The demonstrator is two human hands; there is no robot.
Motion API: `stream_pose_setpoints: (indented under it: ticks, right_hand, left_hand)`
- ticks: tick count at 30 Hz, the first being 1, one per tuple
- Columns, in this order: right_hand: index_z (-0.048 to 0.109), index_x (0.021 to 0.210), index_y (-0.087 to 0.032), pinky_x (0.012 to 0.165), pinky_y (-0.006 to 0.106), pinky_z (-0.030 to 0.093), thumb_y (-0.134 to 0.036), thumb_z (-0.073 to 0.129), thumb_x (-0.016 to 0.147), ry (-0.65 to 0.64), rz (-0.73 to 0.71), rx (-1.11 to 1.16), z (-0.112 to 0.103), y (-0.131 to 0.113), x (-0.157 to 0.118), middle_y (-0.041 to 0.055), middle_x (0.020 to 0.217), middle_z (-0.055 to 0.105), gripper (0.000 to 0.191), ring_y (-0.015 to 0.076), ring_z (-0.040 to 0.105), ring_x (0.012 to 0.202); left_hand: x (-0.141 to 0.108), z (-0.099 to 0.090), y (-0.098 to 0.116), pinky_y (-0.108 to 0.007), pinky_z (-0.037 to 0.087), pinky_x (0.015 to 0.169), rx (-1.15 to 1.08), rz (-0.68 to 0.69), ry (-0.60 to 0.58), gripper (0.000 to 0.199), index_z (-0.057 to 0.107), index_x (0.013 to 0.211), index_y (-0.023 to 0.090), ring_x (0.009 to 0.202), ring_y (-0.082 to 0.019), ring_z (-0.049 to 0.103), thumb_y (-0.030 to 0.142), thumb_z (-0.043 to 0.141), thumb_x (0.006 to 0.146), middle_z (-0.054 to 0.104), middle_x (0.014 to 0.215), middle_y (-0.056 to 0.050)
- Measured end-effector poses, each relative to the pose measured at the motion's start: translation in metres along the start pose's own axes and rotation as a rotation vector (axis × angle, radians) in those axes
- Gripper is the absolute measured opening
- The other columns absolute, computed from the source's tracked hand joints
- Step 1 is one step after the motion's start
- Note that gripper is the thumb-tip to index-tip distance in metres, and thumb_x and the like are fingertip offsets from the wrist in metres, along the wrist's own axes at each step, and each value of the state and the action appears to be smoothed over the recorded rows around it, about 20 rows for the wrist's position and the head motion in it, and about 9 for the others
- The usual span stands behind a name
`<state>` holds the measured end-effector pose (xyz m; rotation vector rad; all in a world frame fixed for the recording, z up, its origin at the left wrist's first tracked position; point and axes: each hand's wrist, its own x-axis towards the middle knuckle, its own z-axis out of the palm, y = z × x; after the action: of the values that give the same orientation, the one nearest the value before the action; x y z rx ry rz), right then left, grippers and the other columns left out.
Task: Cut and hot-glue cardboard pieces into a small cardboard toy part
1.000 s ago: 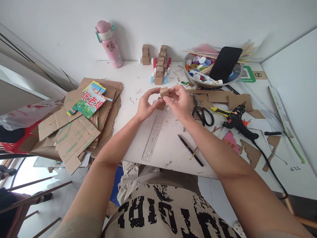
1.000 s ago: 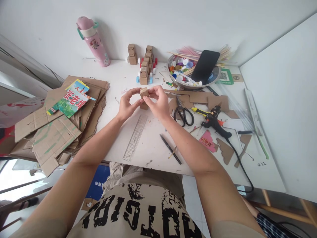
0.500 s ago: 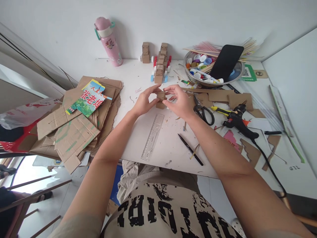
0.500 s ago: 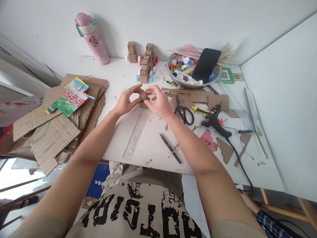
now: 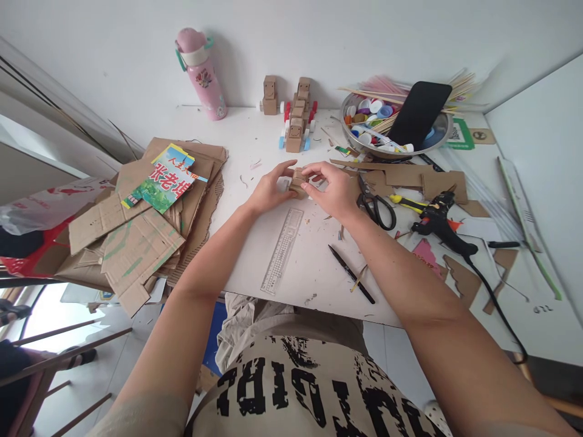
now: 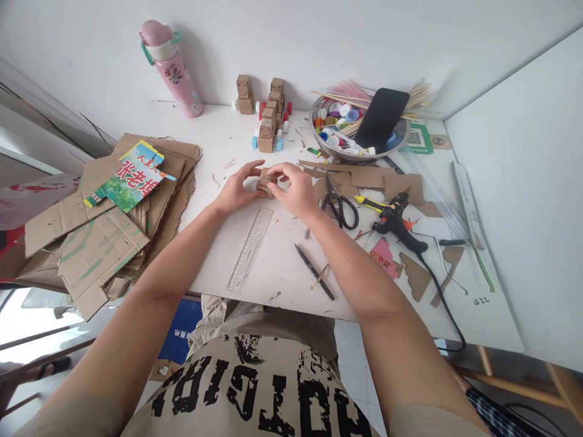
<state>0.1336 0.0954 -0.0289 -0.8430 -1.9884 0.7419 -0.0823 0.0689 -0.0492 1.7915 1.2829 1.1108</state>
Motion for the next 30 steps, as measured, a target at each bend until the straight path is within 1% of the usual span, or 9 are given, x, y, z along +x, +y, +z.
stream_pose_setpoints:
  ticks: [3, 9, 15, 18, 20, 22, 26, 28, 30]
  right_hand:
    - [0.073, 0.099, -0.028, 0.094, 0.049, 0.07, -0.025, 0.073, 0.087, 0.01, -0.015, -0.003, -0.001, 0.0, -0.001, 0.0052, 0.115, 0.088, 0.012, 0.0277, 0.083, 0.102]
    - [0.073, 0.099, -0.029, 0.095, 0.048, 0.07, -0.023, 0.073, 0.088, 0.006, -0.013, -0.031, -0.005, -0.001, -0.001, 0.0055, 0.117, 0.088, 0.012, 0.0283, 0.084, 0.105]
    - [0.075, 0.102, -0.029, 0.101, 0.049, 0.07, -0.023, 0.071, 0.09, -0.027, 0.027, -0.039, -0.009, -0.009, 0.001, 0.0049, 0.122, 0.089, 0.013, 0.0292, 0.084, 0.111]
    - [0.076, 0.102, -0.029, 0.103, 0.049, 0.069, -0.022, 0.072, 0.091, -0.042, 0.044, -0.06, -0.011, -0.013, 0.002, 0.0043, 0.127, 0.088, 0.014, 0.0292, 0.084, 0.111]
    - [0.077, 0.102, -0.029, 0.103, 0.048, 0.069, -0.022, 0.073, 0.09, -0.046, 0.05, -0.075, -0.012, -0.014, 0.002, 0.0043, 0.126, 0.088, 0.014, 0.0292, 0.084, 0.11]
    - [0.077, 0.102, -0.029, 0.104, 0.048, 0.069, -0.022, 0.073, 0.09, -0.043, 0.057, -0.082, -0.012, -0.015, 0.002, 0.0046, 0.126, 0.088, 0.014, 0.029, 0.084, 0.109]
    - [0.078, 0.104, -0.028, 0.104, 0.048, 0.068, -0.022, 0.073, 0.09, -0.042, 0.056, -0.069, -0.012, -0.013, 0.0, 0.0054, 0.13, 0.087, 0.015, 0.0287, 0.085, 0.109]
    - [0.078, 0.107, -0.028, 0.105, 0.048, 0.068, -0.023, 0.074, 0.09, -0.041, 0.047, -0.049, -0.013, -0.01, 0.002, 0.0054, 0.129, 0.088, 0.018, 0.029, 0.085, 0.112]
    - [0.078, 0.115, -0.029, 0.106, 0.047, 0.068, -0.025, 0.075, 0.091, 0.003, 0.036, -0.025, -0.019, -0.007, 0.006, 0.0055, 0.128, 0.087, 0.024, 0.029, 0.085, 0.116]
  left_hand:
    - [0.0, 0.008, 0.001, -0.046, 0.061, 0.113, -0.006, -0.014, 0.022, 0.071, 0.068, 0.139, 0.026, 0.12, -0.027, 0.081, 0.022, 0.093, 0.074, 0.086, 0.122, -0.007]
    - [0.0, 0.012, 0.001, -0.045, 0.063, 0.109, 0.068, 0.054, 0.045, 0.062, 0.069, 0.133, 0.025, 0.115, -0.026, 0.081, 0.021, 0.091, 0.075, 0.086, 0.122, -0.008]
    - [-0.003, 0.009, -0.001, -0.043, 0.063, 0.108, 0.134, 0.098, 0.041, 0.073, 0.061, 0.148, 0.024, 0.114, -0.024, 0.081, 0.023, 0.091, 0.081, 0.086, 0.12, -0.007]
    - [-0.004, 0.009, -0.002, -0.043, 0.064, 0.109, 0.147, 0.149, 0.041, 0.077, 0.06, 0.153, 0.024, 0.115, -0.026, 0.081, 0.021, 0.09, 0.082, 0.084, 0.126, -0.009]
    - [-0.003, 0.009, -0.003, -0.044, 0.065, 0.11, 0.152, 0.188, 0.053, 0.073, 0.065, 0.15, 0.025, 0.119, -0.027, 0.081, 0.019, 0.089, 0.081, 0.082, 0.135, -0.01]
    - [-0.003, 0.01, -0.005, -0.044, 0.065, 0.11, 0.142, 0.222, 0.061, 0.064, 0.07, 0.142, 0.026, 0.124, -0.028, 0.08, 0.019, 0.088, 0.082, 0.081, 0.14, -0.01]
    - [-0.002, 0.012, -0.006, -0.047, 0.066, 0.109, 0.071, 0.234, 0.072, 0.047, 0.074, 0.131, 0.025, 0.12, -0.026, 0.082, 0.022, 0.085, 0.086, 0.084, 0.132, -0.009]
    - [-0.001, 0.013, -0.006, -0.048, 0.066, 0.11, 0.031, 0.215, 0.078, 0.045, 0.075, 0.128, 0.026, 0.118, -0.026, 0.082, 0.022, 0.086, 0.085, 0.085, 0.129, -0.009]
    - [0.0, 0.013, -0.007, -0.049, 0.065, 0.111, -0.015, 0.192, 0.078, 0.045, 0.074, 0.126, 0.026, 0.118, -0.026, 0.083, 0.021, 0.087, 0.083, 0.085, 0.128, -0.009]
